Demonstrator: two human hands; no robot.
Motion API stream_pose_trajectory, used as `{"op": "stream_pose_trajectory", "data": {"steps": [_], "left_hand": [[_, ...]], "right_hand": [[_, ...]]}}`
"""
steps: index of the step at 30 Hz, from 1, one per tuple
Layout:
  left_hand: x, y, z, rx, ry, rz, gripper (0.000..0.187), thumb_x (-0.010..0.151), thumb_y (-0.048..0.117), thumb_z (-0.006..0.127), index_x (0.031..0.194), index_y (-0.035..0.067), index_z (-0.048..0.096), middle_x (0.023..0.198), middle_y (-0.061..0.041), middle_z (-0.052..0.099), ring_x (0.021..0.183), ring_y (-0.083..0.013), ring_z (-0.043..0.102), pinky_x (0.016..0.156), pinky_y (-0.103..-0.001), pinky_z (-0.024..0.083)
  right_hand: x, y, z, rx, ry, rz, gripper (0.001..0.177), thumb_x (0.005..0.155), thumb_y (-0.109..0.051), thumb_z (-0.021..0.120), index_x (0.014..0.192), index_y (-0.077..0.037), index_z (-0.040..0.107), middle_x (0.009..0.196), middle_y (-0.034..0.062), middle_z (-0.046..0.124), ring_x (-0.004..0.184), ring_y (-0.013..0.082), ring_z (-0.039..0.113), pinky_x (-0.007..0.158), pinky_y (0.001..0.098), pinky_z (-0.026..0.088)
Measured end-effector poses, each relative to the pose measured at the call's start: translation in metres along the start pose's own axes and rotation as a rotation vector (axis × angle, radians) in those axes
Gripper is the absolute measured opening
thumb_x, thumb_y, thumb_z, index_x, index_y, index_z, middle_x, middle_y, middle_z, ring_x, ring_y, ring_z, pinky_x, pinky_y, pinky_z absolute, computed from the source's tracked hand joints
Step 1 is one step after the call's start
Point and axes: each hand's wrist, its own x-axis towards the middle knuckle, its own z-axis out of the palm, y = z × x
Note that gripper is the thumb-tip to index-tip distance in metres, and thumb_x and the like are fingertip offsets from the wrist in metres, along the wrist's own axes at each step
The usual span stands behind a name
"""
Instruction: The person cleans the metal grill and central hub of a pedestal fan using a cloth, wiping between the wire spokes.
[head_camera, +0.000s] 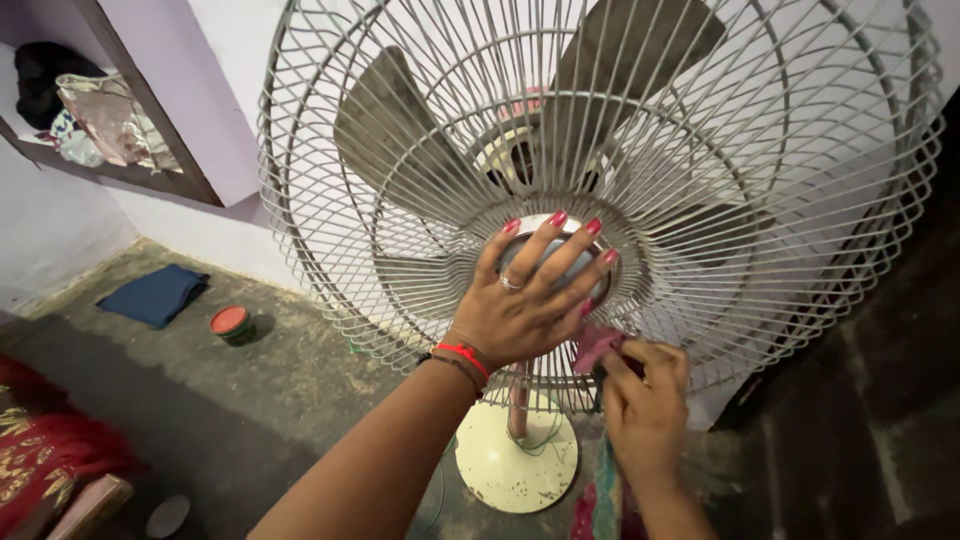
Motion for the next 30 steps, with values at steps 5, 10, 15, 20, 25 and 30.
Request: {"op": "stream_pose_trajectory", "data": {"steps": [5,10,15,20,25,30], "left_hand": [[0.001,0.0,-0.002,-0.011,0.017,0.002,0.054,0.101,0.037,0.066,0.153,0.028,0.053,0.161,-0.001,0.043,0.153,-0.0223,0.034,0.128,-0.052,0.02],[0.0,0.002,0.0,0.01,0.025,-0.003,0.054,0.103,0.038,0.065,0.155,0.028,0.052,0.161,-0.001,0.043,0.152,-0.0221,0.033,0.128,-0.051,0.02],[0.001,-0.001,-0.004,0.019,0.026,0.006,0.055,0.102,0.037,0.065,0.155,0.028,0.052,0.161,-0.001,0.043,0.153,-0.0219,0.033,0.129,-0.052,0.019],[0.001,0.0,-0.005,-0.006,0.016,0.003,0.056,0.101,0.038,0.066,0.154,0.027,0.052,0.161,-0.001,0.043,0.152,-0.0227,0.033,0.129,-0.052,0.019],[0.003,0.001,-0.003,0.002,0.039,0.001,0.055,0.101,0.038,0.066,0.153,0.028,0.054,0.16,-0.001,0.044,0.152,-0.0219,0.034,0.129,-0.052,0.018],[0.002,0.001,-0.004,0.006,0.034,0.001,0.054,0.101,0.037,0.067,0.153,0.027,0.054,0.16,0.0,0.044,0.151,-0.022,0.035,0.129,-0.052,0.019]], "right_hand": [[0.008,-0.005,-0.012,-0.087,0.106,0.025,0.03,0.075,0.003,0.072,0.105,-0.002,0.069,0.117,0.013,0.06,0.113,0.035,0.057,0.097,0.0455,0.049],[0.014,-0.01,-0.02,-0.099,0.023,0.071,0.034,0.071,0.001,0.075,0.104,-0.002,0.071,0.111,0.0131,0.061,0.107,0.0351,0.058,0.093,0.0462,0.048],[0.021,-0.005,-0.02,-0.084,0.094,0.047,0.03,0.075,0.002,0.072,0.105,0.001,0.069,0.109,0.0137,0.063,0.103,0.035,0.059,0.093,0.0447,0.049],[0.02,-0.005,-0.023,-0.023,0.054,0.03,0.027,0.071,0.001,0.074,0.098,-0.004,0.072,0.103,0.0101,0.063,0.097,0.0325,0.059,0.087,0.0431,0.049],[0.02,-0.008,-0.025,-0.014,0.081,0.06,0.031,0.074,-0.001,0.076,0.103,0.001,0.067,0.105,0.0119,0.062,0.097,0.0329,0.059,0.086,0.0429,0.048],[0.019,-0.012,-0.024,-0.014,0.076,0.037,0.032,0.075,0.0,0.074,0.107,0.001,0.068,0.105,0.0128,0.061,0.097,0.0321,0.06,0.084,0.0401,0.05]]}}
